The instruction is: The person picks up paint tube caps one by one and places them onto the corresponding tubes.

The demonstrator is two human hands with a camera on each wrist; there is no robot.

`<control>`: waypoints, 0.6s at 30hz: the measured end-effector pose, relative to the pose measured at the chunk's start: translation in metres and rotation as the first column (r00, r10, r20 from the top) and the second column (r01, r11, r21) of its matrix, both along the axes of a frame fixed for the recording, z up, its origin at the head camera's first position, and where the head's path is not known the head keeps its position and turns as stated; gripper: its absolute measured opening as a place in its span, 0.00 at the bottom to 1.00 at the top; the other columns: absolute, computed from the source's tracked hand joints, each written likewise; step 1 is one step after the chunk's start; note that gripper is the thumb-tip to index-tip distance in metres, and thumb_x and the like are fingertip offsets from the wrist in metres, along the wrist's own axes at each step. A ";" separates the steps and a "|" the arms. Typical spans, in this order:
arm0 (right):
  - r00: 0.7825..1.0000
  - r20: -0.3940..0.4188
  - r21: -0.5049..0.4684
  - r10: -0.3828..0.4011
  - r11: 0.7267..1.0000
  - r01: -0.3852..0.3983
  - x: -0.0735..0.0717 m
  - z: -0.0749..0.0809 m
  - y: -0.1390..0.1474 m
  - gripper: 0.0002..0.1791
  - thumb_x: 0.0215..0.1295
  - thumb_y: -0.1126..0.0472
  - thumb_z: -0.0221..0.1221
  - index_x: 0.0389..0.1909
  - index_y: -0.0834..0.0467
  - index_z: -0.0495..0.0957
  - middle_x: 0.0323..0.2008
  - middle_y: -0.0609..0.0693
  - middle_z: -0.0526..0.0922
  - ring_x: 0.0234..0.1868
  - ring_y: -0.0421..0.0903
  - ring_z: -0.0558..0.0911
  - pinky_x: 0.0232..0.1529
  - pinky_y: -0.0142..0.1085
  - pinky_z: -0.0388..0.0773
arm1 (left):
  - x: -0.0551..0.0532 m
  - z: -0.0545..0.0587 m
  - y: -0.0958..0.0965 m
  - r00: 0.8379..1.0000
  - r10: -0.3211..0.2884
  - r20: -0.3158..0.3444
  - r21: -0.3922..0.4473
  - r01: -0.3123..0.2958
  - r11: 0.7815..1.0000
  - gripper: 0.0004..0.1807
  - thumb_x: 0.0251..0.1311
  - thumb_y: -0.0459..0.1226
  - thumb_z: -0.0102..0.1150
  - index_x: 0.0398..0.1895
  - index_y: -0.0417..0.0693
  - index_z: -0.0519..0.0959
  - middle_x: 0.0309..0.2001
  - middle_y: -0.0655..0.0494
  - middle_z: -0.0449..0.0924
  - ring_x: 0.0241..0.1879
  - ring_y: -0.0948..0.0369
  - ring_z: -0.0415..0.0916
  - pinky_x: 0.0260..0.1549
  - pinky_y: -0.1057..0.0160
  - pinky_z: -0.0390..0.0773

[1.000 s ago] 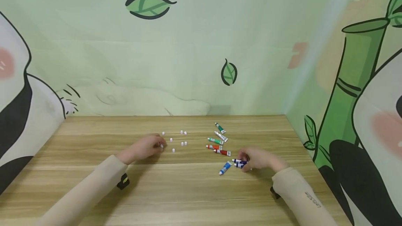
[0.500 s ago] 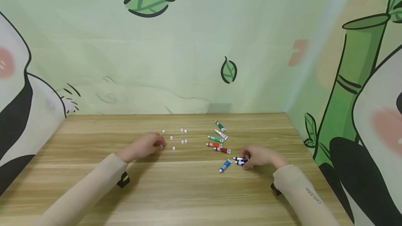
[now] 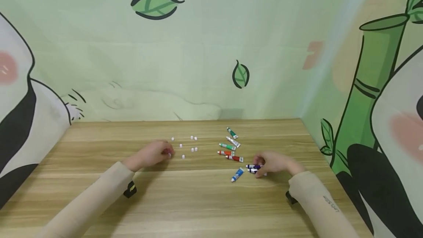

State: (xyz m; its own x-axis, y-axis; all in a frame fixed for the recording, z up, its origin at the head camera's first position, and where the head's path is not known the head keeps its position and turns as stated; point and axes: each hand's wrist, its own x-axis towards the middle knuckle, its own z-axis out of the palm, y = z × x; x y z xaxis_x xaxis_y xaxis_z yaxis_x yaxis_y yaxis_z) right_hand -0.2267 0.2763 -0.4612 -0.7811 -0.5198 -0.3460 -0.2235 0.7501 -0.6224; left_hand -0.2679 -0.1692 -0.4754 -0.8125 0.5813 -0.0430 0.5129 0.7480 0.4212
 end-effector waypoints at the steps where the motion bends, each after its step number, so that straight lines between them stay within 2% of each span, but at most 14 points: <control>1: 1.000 -0.001 -0.003 0.003 1.000 -0.003 -0.001 0.000 0.000 0.18 0.56 0.61 0.73 0.44 0.61 0.77 0.37 0.49 0.78 0.37 0.45 0.75 0.39 0.38 0.74 | 0.000 0.000 0.000 1.000 0.000 0.000 -0.001 0.000 1.000 0.05 0.60 0.26 0.65 0.37 0.41 0.84 0.36 0.53 0.82 0.38 0.59 0.78 0.44 0.56 0.80; 9: 1.000 0.008 -0.033 -0.003 0.999 0.003 0.000 0.006 -0.001 0.16 0.57 0.62 0.72 0.43 0.61 0.79 0.36 0.48 0.79 0.37 0.45 0.75 0.40 0.38 0.73 | 0.001 0.002 -0.007 1.000 -0.015 0.021 0.032 0.015 0.999 0.02 0.62 0.27 0.63 0.36 0.40 0.83 0.34 0.53 0.82 0.37 0.60 0.77 0.42 0.57 0.79; 18: 1.000 -0.006 -0.047 0.004 0.999 -0.004 -0.001 0.005 -0.001 0.15 0.56 0.64 0.72 0.41 0.61 0.79 0.32 0.48 0.76 0.34 0.44 0.73 0.36 0.35 0.72 | 0.000 0.003 -0.011 0.999 -0.020 0.036 0.057 0.018 0.998 0.02 0.63 0.29 0.65 0.33 0.44 0.83 0.30 0.60 0.80 0.30 0.63 0.72 0.35 0.60 0.77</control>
State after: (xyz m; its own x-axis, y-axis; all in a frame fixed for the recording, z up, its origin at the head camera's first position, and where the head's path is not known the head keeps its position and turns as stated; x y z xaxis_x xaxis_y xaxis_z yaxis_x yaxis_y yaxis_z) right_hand -0.2277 0.2756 -0.4564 -0.7811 -0.5381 -0.3167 -0.2300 0.7195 -0.6553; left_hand -0.2681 -0.1806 -0.4726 -0.8000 0.5987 -0.0394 0.5099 0.7129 0.4814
